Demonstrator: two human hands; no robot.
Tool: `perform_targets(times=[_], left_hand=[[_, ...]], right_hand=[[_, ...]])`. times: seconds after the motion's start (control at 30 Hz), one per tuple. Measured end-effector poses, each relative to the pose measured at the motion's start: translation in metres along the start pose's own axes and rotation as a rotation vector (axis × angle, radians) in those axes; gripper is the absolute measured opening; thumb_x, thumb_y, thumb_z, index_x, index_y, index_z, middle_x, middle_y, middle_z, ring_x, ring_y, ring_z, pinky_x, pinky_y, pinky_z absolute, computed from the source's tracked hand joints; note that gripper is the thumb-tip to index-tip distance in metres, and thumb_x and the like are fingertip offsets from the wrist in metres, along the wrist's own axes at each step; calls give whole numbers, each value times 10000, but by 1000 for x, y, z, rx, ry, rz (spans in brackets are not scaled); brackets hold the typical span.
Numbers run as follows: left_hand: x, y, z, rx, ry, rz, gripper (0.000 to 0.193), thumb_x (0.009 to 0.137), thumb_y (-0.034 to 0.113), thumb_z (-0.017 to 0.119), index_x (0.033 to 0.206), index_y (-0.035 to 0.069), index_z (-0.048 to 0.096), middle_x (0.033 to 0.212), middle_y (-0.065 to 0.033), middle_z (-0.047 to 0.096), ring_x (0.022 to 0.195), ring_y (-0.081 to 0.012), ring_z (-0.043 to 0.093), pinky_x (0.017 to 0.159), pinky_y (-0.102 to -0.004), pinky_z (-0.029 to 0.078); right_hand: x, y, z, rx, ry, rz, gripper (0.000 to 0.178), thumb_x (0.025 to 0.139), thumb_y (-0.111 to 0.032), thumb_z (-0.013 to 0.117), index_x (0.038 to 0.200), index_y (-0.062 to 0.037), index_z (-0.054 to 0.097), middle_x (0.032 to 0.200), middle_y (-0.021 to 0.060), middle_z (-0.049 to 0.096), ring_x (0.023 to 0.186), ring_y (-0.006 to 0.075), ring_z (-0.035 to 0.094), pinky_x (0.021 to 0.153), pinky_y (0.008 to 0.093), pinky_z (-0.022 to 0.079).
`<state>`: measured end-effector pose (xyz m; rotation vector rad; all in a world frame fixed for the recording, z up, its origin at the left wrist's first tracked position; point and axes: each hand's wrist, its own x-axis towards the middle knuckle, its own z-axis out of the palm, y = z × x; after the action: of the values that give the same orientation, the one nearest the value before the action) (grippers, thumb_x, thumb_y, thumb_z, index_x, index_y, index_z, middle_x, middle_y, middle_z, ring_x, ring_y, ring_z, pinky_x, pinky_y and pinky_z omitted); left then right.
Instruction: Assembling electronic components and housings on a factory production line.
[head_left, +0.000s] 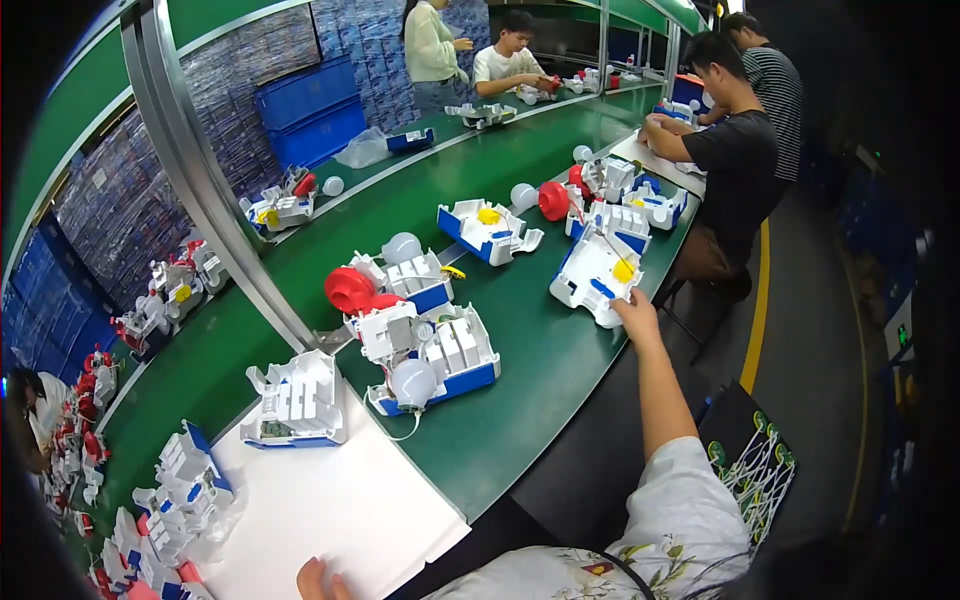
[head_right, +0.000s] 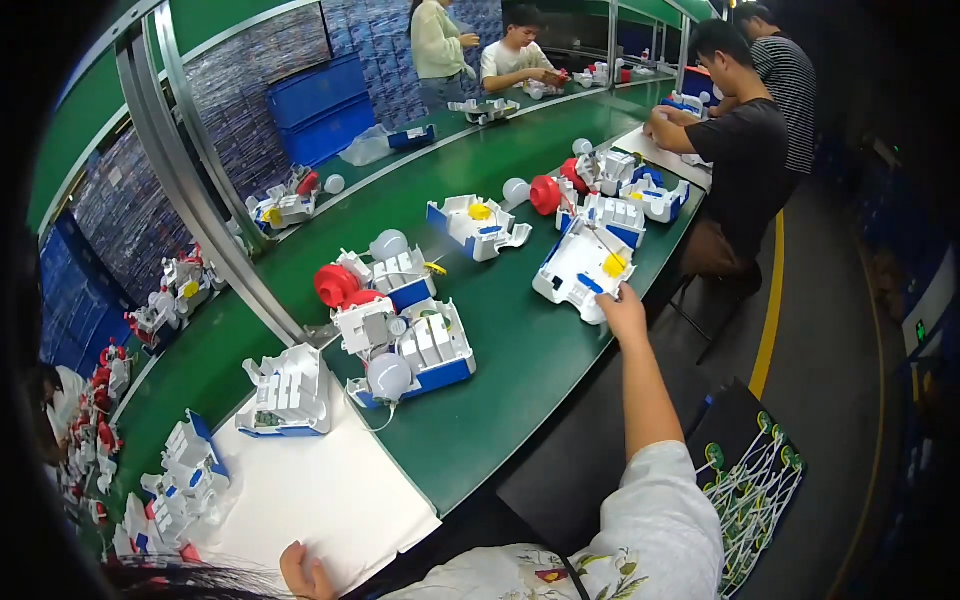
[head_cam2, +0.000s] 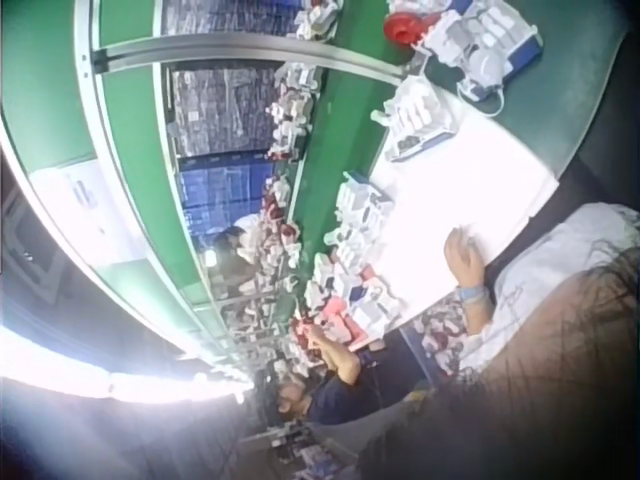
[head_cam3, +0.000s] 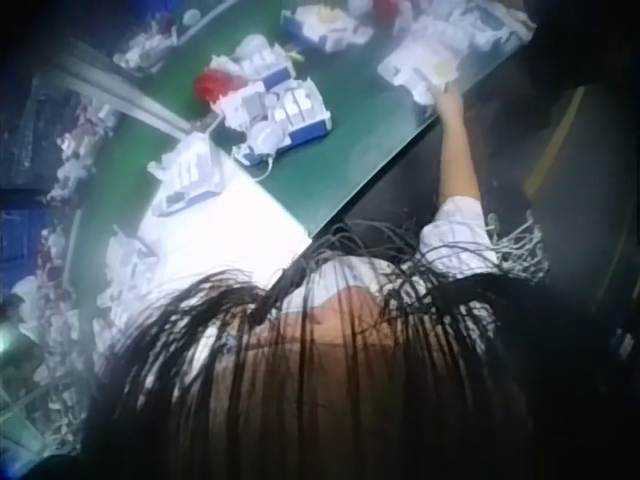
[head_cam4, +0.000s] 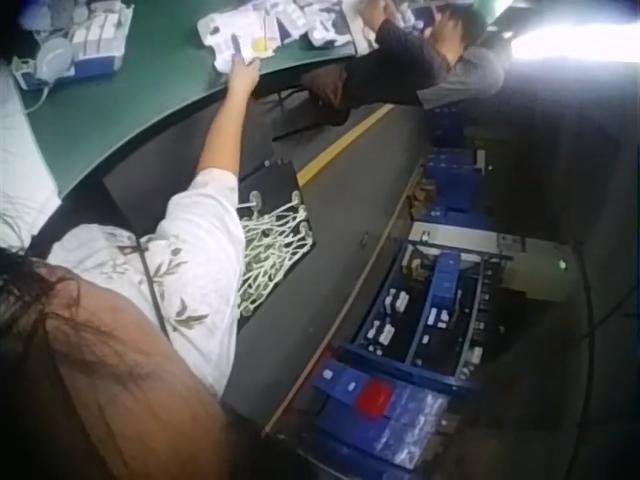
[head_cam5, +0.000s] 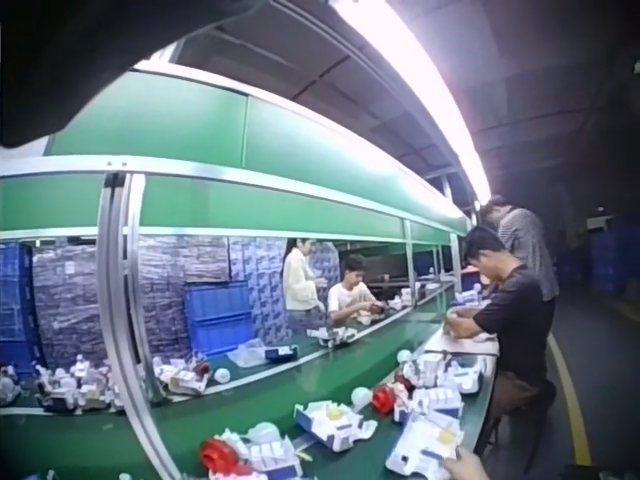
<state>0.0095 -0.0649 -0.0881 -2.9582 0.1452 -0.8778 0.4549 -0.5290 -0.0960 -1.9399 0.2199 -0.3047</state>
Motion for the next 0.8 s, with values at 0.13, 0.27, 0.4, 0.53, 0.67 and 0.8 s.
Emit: perform_targets(times=[0.13,0.27,0.4,0.53,0.67,0.8], left_hand=[[-8,-45,9,426,29,546,280,779,45,527,1045,-44,533,1082,-222,516,1016,-373,464,896,-423,363],[-8,-48,12,405,54,569,273,779,39,520,1039,-44,536,1074,-219,519,1018,-369,465,897,-419,365],[-7,-47,12,371,51,568,272,779,36,518,1037,-47,536,1076,-218,516,1025,-362,464,900,-415,366],[-10,16,15,-629,102,-653,272,786,47,515,1038,-52,534,1086,-222,509,1031,-359,460,902,-412,366],[-6,-28,13,416,75,551,267,795,58,511,1036,-54,534,1086,-226,507,1028,-361,460,901,-412,366],[5,19,3,-414,-6,-552,262,801,66,511,1035,-50,537,1080,-224,511,1019,-360,463,897,-413,367]], right_hand=[[-11,2,17,-200,127,-44,659,710,-327,607,1186,88,422,1151,270,496,1081,353,487,912,357,378],[-15,-9,27,-151,60,-76,645,727,-322,595,1190,92,419,1155,271,492,1090,349,482,919,348,370],[-13,-21,34,-3,-4,-13,624,730,-274,615,1203,80,415,1124,246,520,899,284,569,725,325,457],[-13,-17,42,174,-34,0,587,752,-207,623,1224,62,399,1113,199,531,702,186,611,512,266,498],[-30,-22,54,402,-157,60,547,777,-96,590,1256,34,362,1153,181,502,700,176,609,531,265,501],[-46,-28,60,309,-257,67,598,765,-56,583,1294,16,313,1227,181,446,745,190,608,593,276,499]])
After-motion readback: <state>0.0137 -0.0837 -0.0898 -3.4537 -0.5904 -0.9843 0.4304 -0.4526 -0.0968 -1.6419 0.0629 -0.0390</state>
